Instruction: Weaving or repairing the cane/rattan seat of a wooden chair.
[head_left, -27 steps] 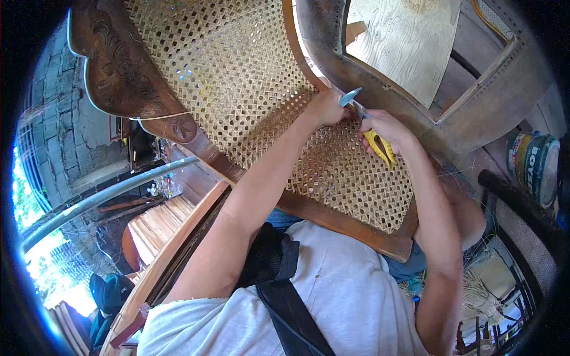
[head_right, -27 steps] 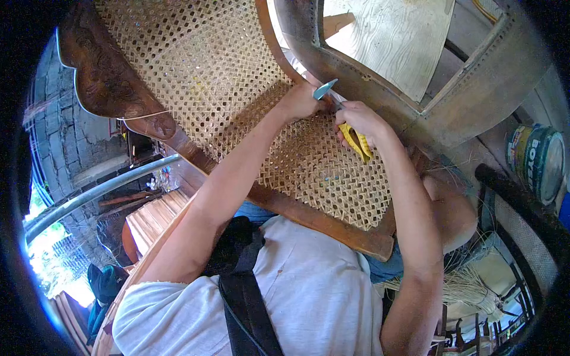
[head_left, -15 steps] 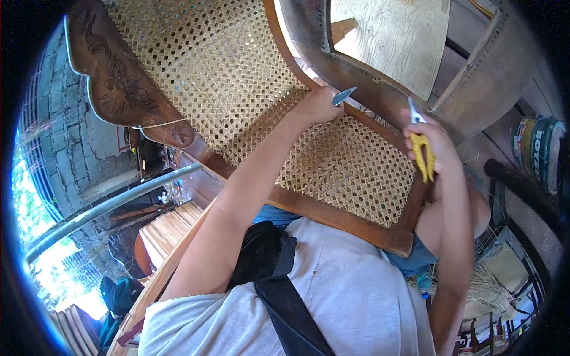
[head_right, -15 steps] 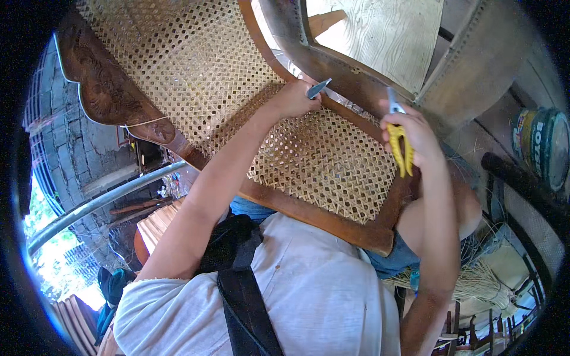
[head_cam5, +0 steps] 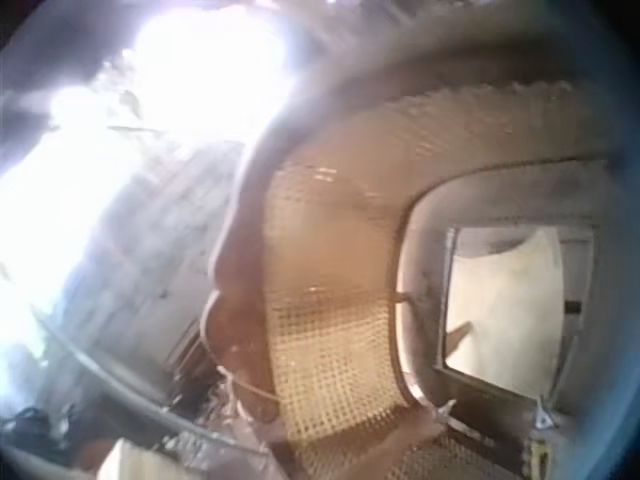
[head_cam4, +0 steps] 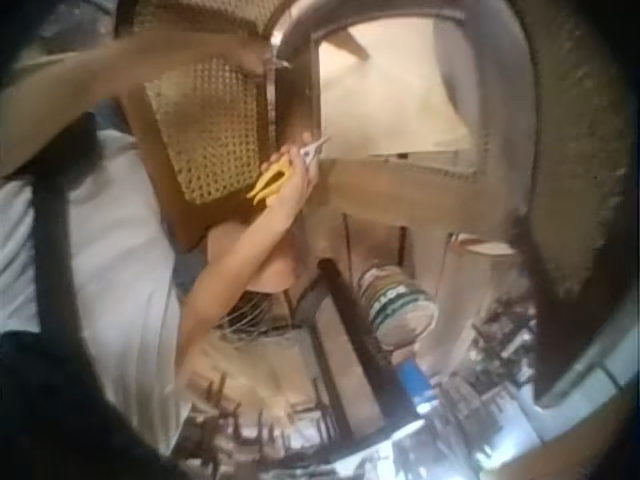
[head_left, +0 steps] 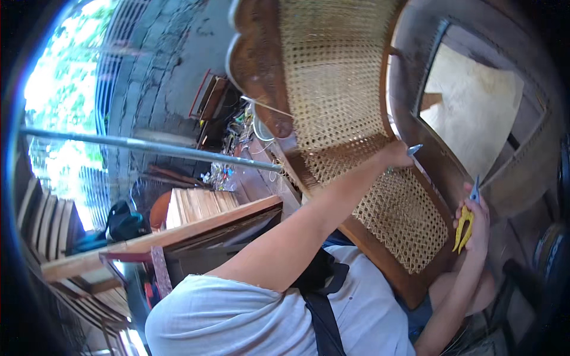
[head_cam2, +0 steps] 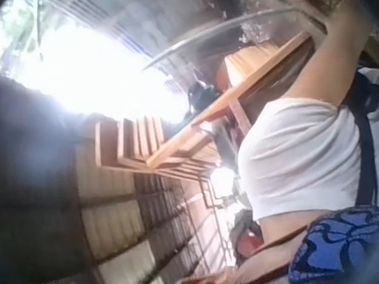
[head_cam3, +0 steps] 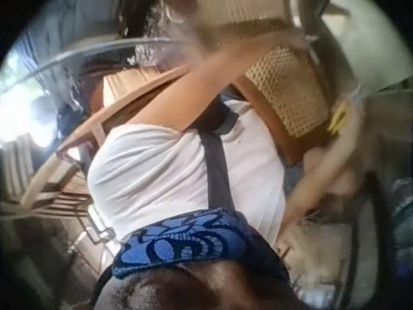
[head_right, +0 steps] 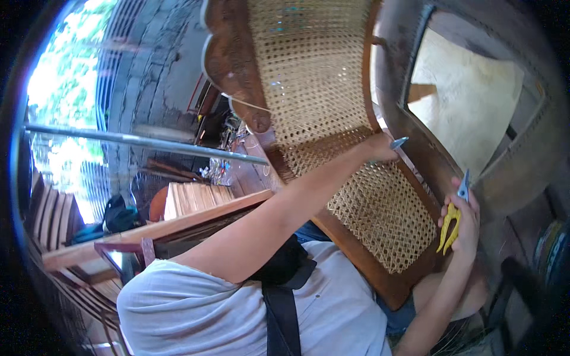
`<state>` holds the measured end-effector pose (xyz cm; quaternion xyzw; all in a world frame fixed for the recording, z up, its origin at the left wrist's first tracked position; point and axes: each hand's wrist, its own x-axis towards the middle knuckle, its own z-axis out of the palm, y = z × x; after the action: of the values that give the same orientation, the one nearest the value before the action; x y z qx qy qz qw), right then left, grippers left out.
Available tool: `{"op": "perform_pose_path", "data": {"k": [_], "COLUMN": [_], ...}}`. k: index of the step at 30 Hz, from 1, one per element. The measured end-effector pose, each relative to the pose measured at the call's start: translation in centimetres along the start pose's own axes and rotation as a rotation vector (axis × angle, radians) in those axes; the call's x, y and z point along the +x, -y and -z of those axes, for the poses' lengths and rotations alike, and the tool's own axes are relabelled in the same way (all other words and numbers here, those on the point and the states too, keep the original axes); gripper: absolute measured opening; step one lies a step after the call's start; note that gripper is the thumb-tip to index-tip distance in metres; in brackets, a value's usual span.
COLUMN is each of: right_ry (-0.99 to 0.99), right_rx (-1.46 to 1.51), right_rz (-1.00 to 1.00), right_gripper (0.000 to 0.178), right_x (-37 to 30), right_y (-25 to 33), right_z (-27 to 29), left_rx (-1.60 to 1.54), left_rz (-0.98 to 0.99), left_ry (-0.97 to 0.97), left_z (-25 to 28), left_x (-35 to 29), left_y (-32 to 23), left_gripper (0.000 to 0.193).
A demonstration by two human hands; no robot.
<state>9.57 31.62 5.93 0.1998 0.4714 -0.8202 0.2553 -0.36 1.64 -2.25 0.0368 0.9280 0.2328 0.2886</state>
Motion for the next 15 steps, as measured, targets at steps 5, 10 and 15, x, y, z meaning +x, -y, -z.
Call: {"op": "perform_pose_path", "data": {"k": [5,10,15], "right_ry": [-0.023,-0.029,-0.067], "right_rx": [-0.054,-0.100,-0.207], "right_rz": [0.017,0.008,0.032], "right_gripper": [0.040,0.043,0.040], "right_x": [-0.3,-0.3,-2.5], "right_y": [-0.1,-1.5,-1.6], "right_z": [-0.6,-1.1,-5.4], "left_rx": [0.046,0.116,0.226], "left_rz": [0.132,0.107,-0.081], "left_ry": [-0.087,-0.150,-0.248], "left_z": [0.1,-0.5,4.5], "left_x": [-1.3,-3.3,-8.1], "left_y": [-1.6,-2.1,-2.9], "left_gripper": [0.028,0.027,0.023]}}
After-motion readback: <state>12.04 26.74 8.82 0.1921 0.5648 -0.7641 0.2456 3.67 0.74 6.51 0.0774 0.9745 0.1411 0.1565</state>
